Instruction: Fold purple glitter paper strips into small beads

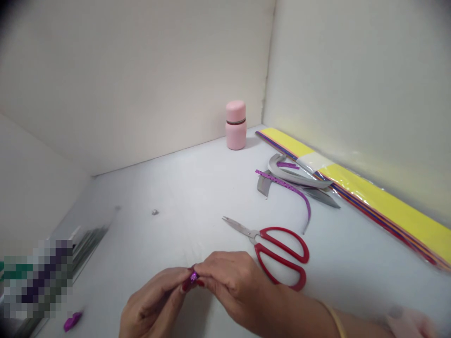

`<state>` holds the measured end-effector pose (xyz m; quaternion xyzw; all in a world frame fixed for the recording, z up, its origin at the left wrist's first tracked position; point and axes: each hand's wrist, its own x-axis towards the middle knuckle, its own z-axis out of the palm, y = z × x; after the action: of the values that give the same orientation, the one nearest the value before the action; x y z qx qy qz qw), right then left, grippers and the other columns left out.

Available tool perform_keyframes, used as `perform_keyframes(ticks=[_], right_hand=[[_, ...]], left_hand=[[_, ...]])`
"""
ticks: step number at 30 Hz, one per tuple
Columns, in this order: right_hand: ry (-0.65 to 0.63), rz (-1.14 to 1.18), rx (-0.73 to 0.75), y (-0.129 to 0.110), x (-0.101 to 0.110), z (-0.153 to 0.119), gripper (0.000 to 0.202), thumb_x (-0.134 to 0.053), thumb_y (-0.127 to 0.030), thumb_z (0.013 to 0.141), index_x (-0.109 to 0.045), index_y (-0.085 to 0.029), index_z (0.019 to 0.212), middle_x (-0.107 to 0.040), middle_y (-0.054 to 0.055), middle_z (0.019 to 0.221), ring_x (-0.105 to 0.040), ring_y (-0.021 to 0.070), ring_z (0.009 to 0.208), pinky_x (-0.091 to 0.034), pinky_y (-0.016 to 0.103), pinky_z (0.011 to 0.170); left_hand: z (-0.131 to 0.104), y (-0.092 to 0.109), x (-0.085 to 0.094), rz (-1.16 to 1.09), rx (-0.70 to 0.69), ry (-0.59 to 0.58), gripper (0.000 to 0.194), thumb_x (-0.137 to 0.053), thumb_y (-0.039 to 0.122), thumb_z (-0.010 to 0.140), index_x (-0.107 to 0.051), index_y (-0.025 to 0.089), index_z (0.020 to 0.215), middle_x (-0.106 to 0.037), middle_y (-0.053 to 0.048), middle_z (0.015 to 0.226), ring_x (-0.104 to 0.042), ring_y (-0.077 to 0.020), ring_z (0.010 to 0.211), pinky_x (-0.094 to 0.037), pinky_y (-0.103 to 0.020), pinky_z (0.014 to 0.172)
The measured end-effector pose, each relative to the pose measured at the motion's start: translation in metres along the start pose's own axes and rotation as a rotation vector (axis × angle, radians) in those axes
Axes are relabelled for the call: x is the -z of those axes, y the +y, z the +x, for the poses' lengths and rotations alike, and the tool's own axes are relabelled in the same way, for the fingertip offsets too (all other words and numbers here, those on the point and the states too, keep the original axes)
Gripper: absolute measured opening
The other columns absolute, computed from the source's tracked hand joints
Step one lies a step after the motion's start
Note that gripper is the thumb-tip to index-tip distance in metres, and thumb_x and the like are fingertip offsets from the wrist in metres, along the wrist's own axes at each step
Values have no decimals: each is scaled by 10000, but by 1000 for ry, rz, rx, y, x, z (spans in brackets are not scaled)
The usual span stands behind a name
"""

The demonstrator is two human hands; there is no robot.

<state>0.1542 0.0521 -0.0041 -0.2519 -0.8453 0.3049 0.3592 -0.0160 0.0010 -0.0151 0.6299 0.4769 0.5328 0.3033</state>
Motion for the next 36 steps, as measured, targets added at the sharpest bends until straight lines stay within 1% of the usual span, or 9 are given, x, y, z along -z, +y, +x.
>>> perform_keyframes(ticks=[5, 12, 14, 18, 20, 24, 29, 33, 36], right_hand=[[-32, -108, 44, 0, -1, -3, 177, -411, -100, 887, -567, -159, 947, -666, 42, 749, -597, 141, 680, -453, 223, 622], [28, -203, 53, -2, -7, -8, 194, -398, -82, 878, -547, -152, 980, -678, 51, 770, -615, 154, 686, -458, 244, 623], [40, -167, 39, -3, -7, -7, 199, -409, -79, 875, -549, -153, 997, -681, 52, 789, -617, 149, 698, -462, 238, 638], [36, -38, -46, -2, -6, -4, 208, -439, -85, 869, -570, -178, 1001, -679, 36, 807, -617, 127, 713, -462, 214, 655], [36, -21, -72, -2, -6, -4, 216, -453, -82, 864, -575, -187, 1008, -678, 30, 815, -616, 124, 723, -460, 211, 664], [28, -25, -80, 0, -7, -6, 211, -461, -87, 864, -573, -185, 1013, -679, 30, 833, -616, 123, 742, -460, 212, 687], [35, -57, -51, -1, -5, -5, 207, -444, -99, 877, -570, -183, 1018, -686, 28, 836, -623, 121, 747, -468, 207, 687], [17, -112, -23, -2, -3, -5, 204, -405, -113, 892, -576, -176, 983, -687, 31, 799, -630, 126, 724, -476, 212, 659], [15, -176, 7, -1, -5, -8, 221, -376, -126, 904, -577, -177, 979, -685, 41, 801, -633, 133, 735, -482, 223, 669]], left_hand=[[-4, -3, -4, 139, -122, 78, 267, -553, 19, 747, -660, 219, 887, -714, -6, 801, -663, -111, 736, -500, -166, 698], [-10, -6, -9, 409, -238, 187, 304, -576, -6, 701, -675, 215, 884, -737, -17, 770, -681, -124, 719, -514, -173, 716], [-9, -6, -9, 358, -216, 184, 272, -570, 24, 723, -677, 217, 881, -739, -18, 769, -686, -135, 713, -526, -185, 690], [-7, -3, -8, 258, -44, 207, 164, -589, 136, 761, -673, 217, 877, -734, -9, 758, -683, -126, 650, -530, -160, 599], [-7, -2, -8, 293, -42, 220, 138, -583, 149, 766, -674, 210, 850, -728, -12, 745, -675, -124, 641, -520, -163, 611], [-6, -1, -6, 378, -134, 167, 175, -560, 78, 761, -668, 195, 833, -721, -18, 744, -669, -117, 666, -495, -162, 653], [-3, -2, -3, 396, -158, 39, 221, -535, 45, 774, -637, 201, 893, -725, -17, 772, -669, -120, 676, -497, -171, 664], [-5, -1, -2, 495, -216, 80, 212, -569, 45, 748, -631, 197, 882, -730, -27, 749, -673, -139, 679, -503, -187, 675], [-6, 0, -3, 486, -224, 85, 231, -575, 24, 735, -638, 190, 884, -732, -36, 774, -670, -137, 707, -495, -185, 707]])
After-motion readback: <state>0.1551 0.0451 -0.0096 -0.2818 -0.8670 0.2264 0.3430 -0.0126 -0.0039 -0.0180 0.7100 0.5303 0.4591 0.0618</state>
